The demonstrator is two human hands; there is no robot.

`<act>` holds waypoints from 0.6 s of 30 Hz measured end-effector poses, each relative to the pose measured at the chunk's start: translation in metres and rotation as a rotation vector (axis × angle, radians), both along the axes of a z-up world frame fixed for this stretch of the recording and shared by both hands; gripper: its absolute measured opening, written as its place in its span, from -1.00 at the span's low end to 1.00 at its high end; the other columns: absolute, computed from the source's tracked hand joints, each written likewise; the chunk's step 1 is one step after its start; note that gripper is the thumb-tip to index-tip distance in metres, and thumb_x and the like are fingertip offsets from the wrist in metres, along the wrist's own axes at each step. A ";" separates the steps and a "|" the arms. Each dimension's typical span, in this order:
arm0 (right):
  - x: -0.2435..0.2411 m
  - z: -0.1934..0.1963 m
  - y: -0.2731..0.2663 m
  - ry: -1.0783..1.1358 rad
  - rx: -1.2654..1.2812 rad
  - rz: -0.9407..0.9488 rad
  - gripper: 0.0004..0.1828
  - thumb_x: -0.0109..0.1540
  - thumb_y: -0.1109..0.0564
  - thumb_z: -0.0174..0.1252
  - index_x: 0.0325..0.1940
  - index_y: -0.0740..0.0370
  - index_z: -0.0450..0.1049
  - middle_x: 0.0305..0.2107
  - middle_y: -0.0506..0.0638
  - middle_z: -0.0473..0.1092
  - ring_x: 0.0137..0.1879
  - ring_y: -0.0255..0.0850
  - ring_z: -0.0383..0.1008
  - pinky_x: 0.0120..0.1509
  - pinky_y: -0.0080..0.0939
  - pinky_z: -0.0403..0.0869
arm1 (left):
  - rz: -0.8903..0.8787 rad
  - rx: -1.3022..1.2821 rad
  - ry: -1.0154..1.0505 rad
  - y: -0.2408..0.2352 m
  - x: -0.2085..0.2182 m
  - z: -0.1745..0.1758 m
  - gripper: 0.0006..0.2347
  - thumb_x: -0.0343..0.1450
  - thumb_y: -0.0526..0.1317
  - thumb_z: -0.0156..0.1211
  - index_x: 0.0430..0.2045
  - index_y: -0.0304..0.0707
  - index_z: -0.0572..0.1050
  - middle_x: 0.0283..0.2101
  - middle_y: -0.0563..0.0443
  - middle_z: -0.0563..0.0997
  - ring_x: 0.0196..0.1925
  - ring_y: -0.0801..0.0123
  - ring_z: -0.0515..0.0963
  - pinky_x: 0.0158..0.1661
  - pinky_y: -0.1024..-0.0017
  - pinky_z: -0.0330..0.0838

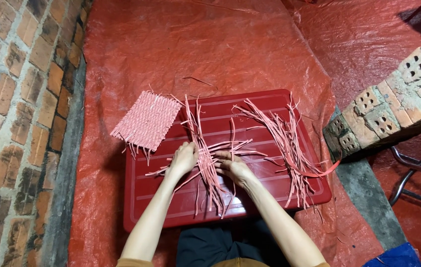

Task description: The person weaves pink plastic strips by hand on a red plastic lid, interlacing them to form a flat mat. They repeatedly pick up strips, pass them through the weave, and press the mat down to tighten it.

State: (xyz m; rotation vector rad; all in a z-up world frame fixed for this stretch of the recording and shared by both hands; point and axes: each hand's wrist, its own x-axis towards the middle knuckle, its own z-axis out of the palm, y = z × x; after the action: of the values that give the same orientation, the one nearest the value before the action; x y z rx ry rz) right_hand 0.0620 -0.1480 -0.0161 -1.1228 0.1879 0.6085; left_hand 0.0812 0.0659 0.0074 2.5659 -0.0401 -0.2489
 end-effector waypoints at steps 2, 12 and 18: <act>0.002 -0.007 -0.003 -0.016 -0.004 -0.009 -0.53 0.24 0.30 -0.10 0.26 0.17 0.33 -0.01 0.11 0.31 0.14 0.02 0.43 0.24 0.08 0.44 | -0.058 0.044 -0.092 -0.001 -0.021 0.014 -0.86 0.33 -0.28 0.03 -0.34 -0.27 0.50 -0.17 -0.26 0.52 -0.03 -0.17 0.54 0.03 0.02 0.41; -0.019 0.042 -0.042 -0.743 -0.871 0.146 -0.58 0.24 0.31 -0.16 -0.02 -0.02 0.54 -0.19 0.12 0.44 -0.02 0.14 0.51 0.03 0.11 0.51 | -0.138 0.288 -0.284 -0.009 -0.088 0.021 -0.85 0.23 -0.25 0.28 -0.39 -0.19 0.49 -0.20 -0.06 0.47 0.02 0.12 0.41 0.11 0.18 0.27; -0.025 0.062 -0.019 -0.895 -1.212 0.241 -0.70 0.19 0.16 0.07 -0.03 -0.12 0.48 -0.13 0.02 0.32 -0.21 0.22 0.55 -0.11 0.21 0.55 | -0.130 0.323 -0.326 -0.009 -0.083 0.007 -0.84 0.21 -0.24 0.32 -0.42 -0.20 0.50 -0.22 -0.04 0.47 0.00 0.16 0.38 0.07 0.18 0.26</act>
State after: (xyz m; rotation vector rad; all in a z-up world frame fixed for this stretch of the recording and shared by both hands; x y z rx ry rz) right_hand 0.0365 -0.1668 0.0456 -2.5051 -0.4310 0.0843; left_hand -0.0023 0.0566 0.0147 2.9043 -0.3125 0.1285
